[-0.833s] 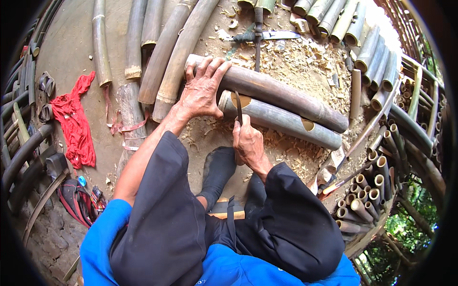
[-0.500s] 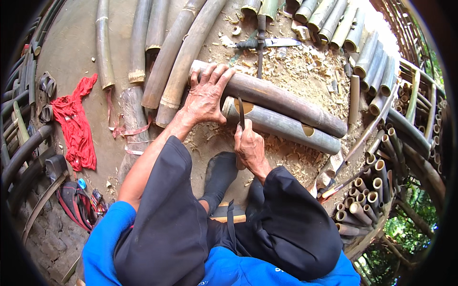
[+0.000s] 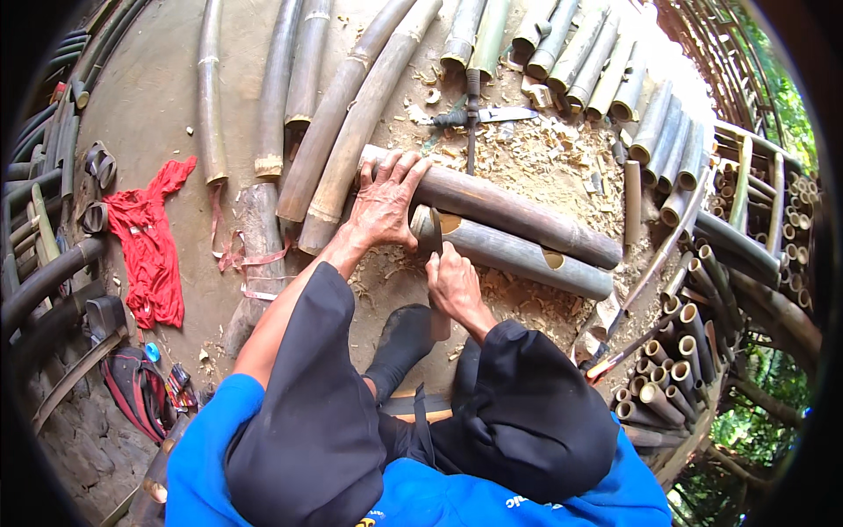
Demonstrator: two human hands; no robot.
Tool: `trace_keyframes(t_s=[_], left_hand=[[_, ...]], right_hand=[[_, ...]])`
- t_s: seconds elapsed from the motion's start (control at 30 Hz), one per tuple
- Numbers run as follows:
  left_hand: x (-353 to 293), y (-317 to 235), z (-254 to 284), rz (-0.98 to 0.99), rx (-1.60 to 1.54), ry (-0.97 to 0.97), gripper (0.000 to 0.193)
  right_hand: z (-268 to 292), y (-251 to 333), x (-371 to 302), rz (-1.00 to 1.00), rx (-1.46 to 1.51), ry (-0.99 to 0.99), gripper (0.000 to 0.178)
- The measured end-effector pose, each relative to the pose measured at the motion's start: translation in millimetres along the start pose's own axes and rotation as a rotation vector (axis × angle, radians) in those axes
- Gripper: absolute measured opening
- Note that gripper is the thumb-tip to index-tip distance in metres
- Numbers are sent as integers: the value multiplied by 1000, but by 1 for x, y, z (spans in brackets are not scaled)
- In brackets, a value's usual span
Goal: The person cuts and carves bamboo poles using a saw and knives, creating notches and shaping the wood while sitting on the ground.
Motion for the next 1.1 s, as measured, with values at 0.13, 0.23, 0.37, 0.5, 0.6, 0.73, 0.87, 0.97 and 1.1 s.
trace_keyframes(t_s=[0.13, 0.23, 0.37, 0.5, 0.6, 0.73, 0.87, 0.97, 1.1], left_hand=[[-4, 9, -5, 19, 57, 50, 146], [-2, 8, -4, 5, 53, 38, 147], [-1, 6, -5, 11, 60, 43, 146], [2, 4, -7, 8, 57, 46, 145], [2, 4, -9, 10, 56, 38, 145], [0, 3, -10, 20, 64, 46, 146], [-3, 5, -8, 21, 67, 45, 147], [-4, 9, -3, 34, 78, 57, 147], [1, 6, 0, 32, 71, 79, 147]], right_hand=[[13, 11, 2, 163, 159, 27, 24], [31, 0, -23, 31, 240, -70, 20], [34, -25, -32, -3, 145, -123, 20], [32, -32, -28, 84, 98, -154, 18], [28, -32, -26, 86, 90, -141, 18], [27, -32, -26, 60, 77, -146, 18], [25, -26, -22, -11, 30, -111, 20], [28, -13, -18, -50, 7, -87, 25], [45, -21, -15, -88, 33, -59, 32]])
Point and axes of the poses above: each hand's wrist, its own x-axis towards the middle knuckle, its own z-axis out of the back of the hand, y = z × x, the point moved 7 cm from there along x, towards the middle knuckle, and after that the axes turned 13 degrees about x, right-handed, at the moved point
